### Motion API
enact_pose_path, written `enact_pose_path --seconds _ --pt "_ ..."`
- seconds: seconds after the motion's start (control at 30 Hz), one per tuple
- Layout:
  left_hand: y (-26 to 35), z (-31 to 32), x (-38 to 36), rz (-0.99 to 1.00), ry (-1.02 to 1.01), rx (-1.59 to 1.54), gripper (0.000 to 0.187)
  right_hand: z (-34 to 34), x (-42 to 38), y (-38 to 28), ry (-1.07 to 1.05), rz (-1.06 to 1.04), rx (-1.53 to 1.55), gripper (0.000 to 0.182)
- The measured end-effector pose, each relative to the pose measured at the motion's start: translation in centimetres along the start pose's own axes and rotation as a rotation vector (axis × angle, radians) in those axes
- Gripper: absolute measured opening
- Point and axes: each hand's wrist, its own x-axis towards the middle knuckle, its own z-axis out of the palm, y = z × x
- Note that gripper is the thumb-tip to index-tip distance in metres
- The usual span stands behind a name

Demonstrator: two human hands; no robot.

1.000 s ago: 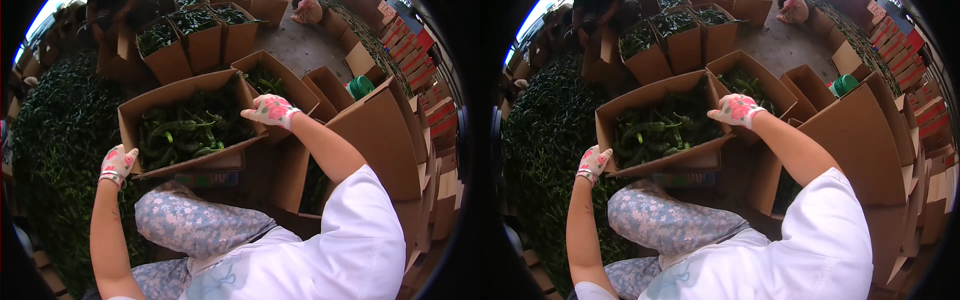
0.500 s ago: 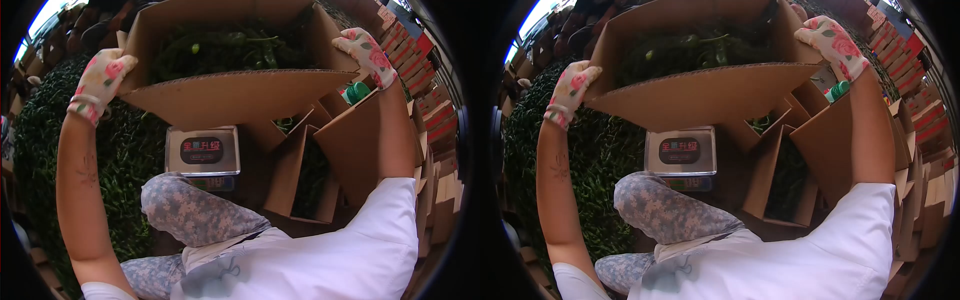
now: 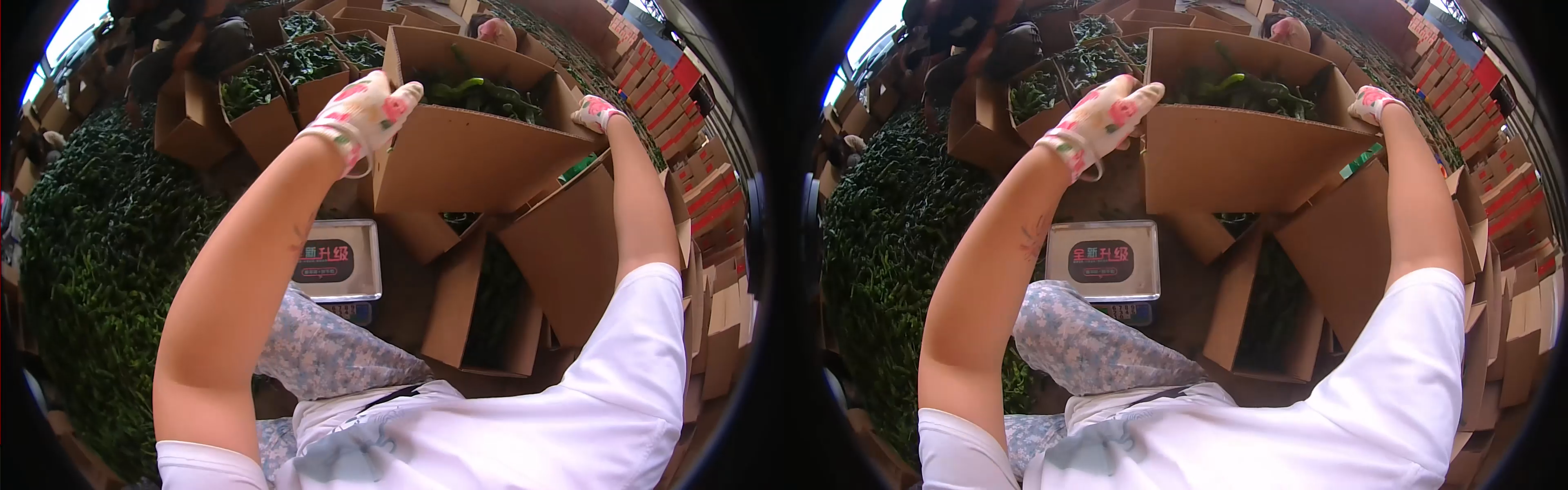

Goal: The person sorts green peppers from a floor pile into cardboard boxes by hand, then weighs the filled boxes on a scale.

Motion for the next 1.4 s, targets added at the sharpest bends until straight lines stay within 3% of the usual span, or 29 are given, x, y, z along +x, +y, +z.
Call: enact_pose_path --seconds 0.07,0.13,0.2,0.27,0.33,0.43,0.47,0.5,0.53,0.57,0.6,0.67,0.73,0.77,0.8,0.83,0.9,0.93,1.0,1.07,1.1,1.17,1.2,1.27,1.3,1.4 --pt "-3.0 0.0 -2.2 0.065 0.176 -0.492 0.052 -0.9 -0.5 -0.7 0.078 -0.030 0.041 0.043" --pt "-6.6 -0.2 -5.3 0.094 0.289 -0.545 0.046 -2.8 -2.5 -3.1 -0.035 0.006 0.041 0.040" --pt "-10.6 0.4 -9.8 0.055 0.375 -0.686 0.041 -3.7 -2.9 -5.2 -0.007 -0.006 -0.014 0.037" --pt "-15.7 1.2 -14.8 -0.049 0.487 -0.686 0.039 -4.5 -4.0 -7.5 0.172 -0.080 -0.194 0.037" --pt "-19.4 1.5 -20.3 -0.247 0.611 -0.749 0.033 -5.7 -4.7 -10.0 0.236 -0.143 -0.124 0.039" --pt "-24.6 3.5 -27.8 -0.323 0.792 -0.779 0.031 -3.0 -6.7 -14.6 0.562 -0.649 0.120 0.049" --pt "-24.7 3.7 -29.7 -0.348 0.844 -0.777 0.031 -1.9 -7.6 -16.1 0.544 -0.842 0.257 0.051" --pt "-24.6 4.1 -31.3 -0.365 0.881 -0.755 0.033 -1.5 -11.5 -18.2 0.533 -0.880 0.284 0.038" --pt "-24.8 4.0 -33.0 -0.354 0.913 -0.745 0.033 -1.2 -13.6 -19.6 0.516 -1.023 0.311 0.042" --pt "-25.2 4.1 -34.3 -0.373 0.940 -0.718 0.034 -0.6 -15.2 -21.0 0.465 -1.045 0.309 0.050" --pt "-25.6 4.1 -35.9 -0.403 0.976 -0.682 0.034 0.9 -15.3 -22.2 0.566 -1.112 0.200 0.059" --pt "-26.5 3.4 -38.5 -0.472 0.978 -0.631 0.034 3.1 -14.6 -24.4 0.650 -0.986 0.188 0.063" --pt "-27.8 2.7 -40.9 -0.558 0.980 -0.573 0.032 3.8 -12.5 -25.4 0.670 -0.929 0.230 0.056" --pt "-28.8 2.8 -42.0 -0.581 0.935 -0.522 0.032 3.6 -11.5 -26.1 0.570 -0.898 0.304 0.052" --pt "-29.7 2.6 -43.0 -0.613 0.894 -0.467 0.032 4.0 -9.0 -26.2 0.647 -0.919 0.202 0.048" --pt "-29.9 2.1 -43.3 -0.665 0.774 -0.328 0.034 3.5 -8.1 -26.7 0.533 -0.904 0.318 0.041" --pt "-30.3 1.3 -43.3 -0.777 0.446 -0.186 0.038 2.4 -6.1 -27.6 0.307 -0.824 0.492 0.029" --pt "-30.9 1.0 -43.4 -0.815 0.240 -0.182 0.040 1.1 -6.7 -28.5 0.203 -0.754 0.447 0.036" --pt "-32.8 2.1 -44.6 -0.621 -0.082 -0.130 0.044 1.1 -5.5 -28.0 0.091 -0.845 0.597 0.031" --pt "-33.4 1.3 -43.9 -0.620 -0.325 -0.147 0.043 0.3 -3.6 -27.5 -0.027 -0.791 0.571 0.031" --pt "-34.5 1.5 -43.8 -0.588 -0.337 -0.122 0.043 0.8 -0.2 -25.1 -0.038 -0.790 0.554 0.031" --pt "-36.1 2.3 -42.8 -0.512 -0.233 -0.107 0.040 2.0 6.8 -20.7 -0.003 -0.928 0.385 0.062" --pt "-37.1 3.1 -42.5 -0.451 -0.151 -0.133 0.038 2.0 6.6 -22.0 -0.013 -0.912 0.383 0.062" --pt "-37.9 4.0 -41.7 -0.369 -0.045 -0.261 0.035 0.2 5.1 -21.6 0.061 -1.228 -0.025 0.047" --pt "-37.6 4.0 -41.2 -0.350 -0.066 -0.297 0.034 0.6 5.0 -21.4 0.039 -1.189 -0.036 0.047" --pt "-35.4 1.3 -39.4 -0.409 -0.151 -0.467 0.029 3.9 5.6 -20.7 -0.310 -0.584 0.965 0.035"
